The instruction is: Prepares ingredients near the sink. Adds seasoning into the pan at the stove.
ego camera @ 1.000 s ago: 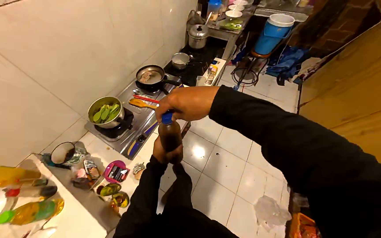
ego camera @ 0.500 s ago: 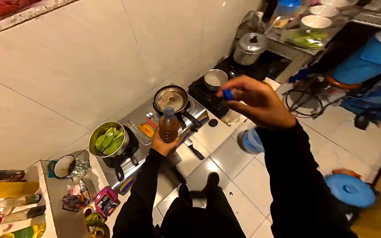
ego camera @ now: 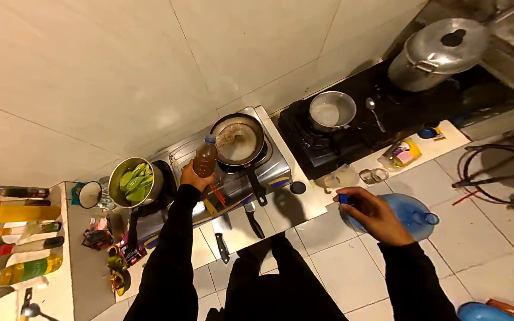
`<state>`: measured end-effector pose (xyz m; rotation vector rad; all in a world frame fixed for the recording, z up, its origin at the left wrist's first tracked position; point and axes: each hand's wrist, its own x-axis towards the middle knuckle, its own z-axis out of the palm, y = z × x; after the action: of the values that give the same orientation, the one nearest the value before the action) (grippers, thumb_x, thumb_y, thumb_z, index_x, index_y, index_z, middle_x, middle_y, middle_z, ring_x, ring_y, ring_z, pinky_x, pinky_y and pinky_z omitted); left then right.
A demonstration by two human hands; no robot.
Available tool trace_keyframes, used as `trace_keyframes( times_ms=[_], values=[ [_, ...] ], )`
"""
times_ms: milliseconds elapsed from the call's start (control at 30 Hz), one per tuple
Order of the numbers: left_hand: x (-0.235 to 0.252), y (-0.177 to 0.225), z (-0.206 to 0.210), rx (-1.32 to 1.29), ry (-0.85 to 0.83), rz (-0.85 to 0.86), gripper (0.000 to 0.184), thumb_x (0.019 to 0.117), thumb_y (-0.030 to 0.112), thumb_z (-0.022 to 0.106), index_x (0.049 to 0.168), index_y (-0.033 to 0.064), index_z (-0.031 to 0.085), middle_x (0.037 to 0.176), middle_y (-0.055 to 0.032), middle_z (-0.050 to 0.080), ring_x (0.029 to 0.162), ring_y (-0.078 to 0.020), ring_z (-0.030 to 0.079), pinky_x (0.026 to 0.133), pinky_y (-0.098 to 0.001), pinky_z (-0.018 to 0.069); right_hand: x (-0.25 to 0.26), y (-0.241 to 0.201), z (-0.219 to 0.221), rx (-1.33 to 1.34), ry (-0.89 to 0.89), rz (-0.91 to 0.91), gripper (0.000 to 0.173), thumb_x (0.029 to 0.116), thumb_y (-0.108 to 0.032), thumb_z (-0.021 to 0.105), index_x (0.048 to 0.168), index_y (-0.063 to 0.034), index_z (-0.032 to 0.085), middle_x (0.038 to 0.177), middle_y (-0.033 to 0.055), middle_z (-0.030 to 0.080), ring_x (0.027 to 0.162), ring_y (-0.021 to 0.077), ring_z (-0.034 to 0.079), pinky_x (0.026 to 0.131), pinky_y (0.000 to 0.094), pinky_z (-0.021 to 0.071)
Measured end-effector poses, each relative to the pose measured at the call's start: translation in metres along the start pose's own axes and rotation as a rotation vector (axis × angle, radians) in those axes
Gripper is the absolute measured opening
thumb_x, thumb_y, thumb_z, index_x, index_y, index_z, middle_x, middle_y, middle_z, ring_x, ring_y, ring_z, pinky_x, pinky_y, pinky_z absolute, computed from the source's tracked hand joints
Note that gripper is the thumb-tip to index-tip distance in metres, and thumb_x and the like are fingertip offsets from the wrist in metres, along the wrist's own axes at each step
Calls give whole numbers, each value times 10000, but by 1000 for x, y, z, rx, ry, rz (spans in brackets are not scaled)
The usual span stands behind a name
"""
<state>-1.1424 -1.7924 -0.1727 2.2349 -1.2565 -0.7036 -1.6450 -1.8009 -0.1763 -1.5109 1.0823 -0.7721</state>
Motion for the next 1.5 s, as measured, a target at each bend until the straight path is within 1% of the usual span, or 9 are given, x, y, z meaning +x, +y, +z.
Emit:
trace_keyframes(
  times_ms=[267, 467, 667, 767, 900, 1067, 1333, 1433, 1500],
  values=[
    [16, 11, 1, 127, -21, -67, 739, 684, 322, 943, 1284, 60, 602, 1105, -238, 694, 1022, -412, 684, 891, -656, 536, 21, 18, -9, 32, -61, 50, 384, 917, -193, 675, 1267, -41, 637, 1096, 78, 716, 911, 161, 697, 785, 317, 602],
    [13, 39, -5, 161, -48, -140, 688, 757, 258, 916, 1314, 50, 569, 1117, -259, 688, 1020, -441, 679, 871, -667, 533, 30, 25, -9, 54, -94, 67, 380, 912, -196, 681, 1259, -47, 640, 1088, 71, 717, 915, 158, 699, 788, 312, 603],
    [19, 46, -7, 195, -58, -166, 699, 751, 253, 920, 1321, 51, 570, 1108, -263, 691, 1010, -442, 684, 857, -662, 540, 33, 31, -10, 72, -107, 65, 373, 912, -197, 687, 1251, -48, 642, 1090, 70, 714, 919, 152, 696, 787, 308, 602],
    [28, 39, -6, 218, -74, -189, 722, 717, 278, 939, 1311, 64, 589, 1126, -254, 693, 1038, -439, 679, 893, -668, 526, 33, 33, -10, 85, -110, 62, 369, 905, -183, 691, 1246, -52, 645, 1082, 62, 714, 913, 148, 696, 782, 298, 602],
    [31, 34, -4, 220, -70, -194, 735, 701, 288, 948, 1304, 67, 590, 1105, -249, 696, 1018, -430, 685, 882, -660, 534, 32, 37, -10, 94, -107, 83, 381, 902, -187, 695, 1255, -50, 644, 1075, 74, 713, 914, 160, 700, 789, 307, 605],
    [35, 51, -12, 270, -131, -238, 768, 724, 314, 934, 1341, 34, 572, 1191, -262, 675, 1125, -431, 656, 989, -645, 491, 33, 39, -9, 75, -114, 104, 392, 902, -196, 688, 1260, -42, 640, 1072, 74, 713, 907, 160, 701, 784, 312, 606],
    [33, 54, -14, 301, -148, -220, 768, 730, 353, 920, 1338, 35, 575, 1179, -265, 677, 1117, -438, 657, 974, -661, 493, 35, 42, -8, 69, -136, 98, 394, 902, -192, 680, 1262, -37, 638, 1078, 76, 712, 912, 161, 700, 781, 316, 605],
    [30, 51, -12, 312, -111, -201, 726, 726, 350, 924, 1298, 52, 591, 1118, -248, 694, 1048, -431, 677, 913, -663, 518, 36, 42, -7, 78, -129, 103, 390, 903, -205, 692, 1257, -47, 643, 1074, 71, 714, 907, 156, 699, 780, 310, 605],
    [30, 54, -13, 309, -116, -213, 719, 732, 340, 923, 1299, 47, 594, 1121, -250, 692, 1054, -430, 675, 919, -660, 516, 36, 43, -6, 80, -128, 106, 395, 900, -210, 696, 1258, -51, 644, 1075, 68, 714, 908, 155, 698, 784, 310, 604]
  ],
)
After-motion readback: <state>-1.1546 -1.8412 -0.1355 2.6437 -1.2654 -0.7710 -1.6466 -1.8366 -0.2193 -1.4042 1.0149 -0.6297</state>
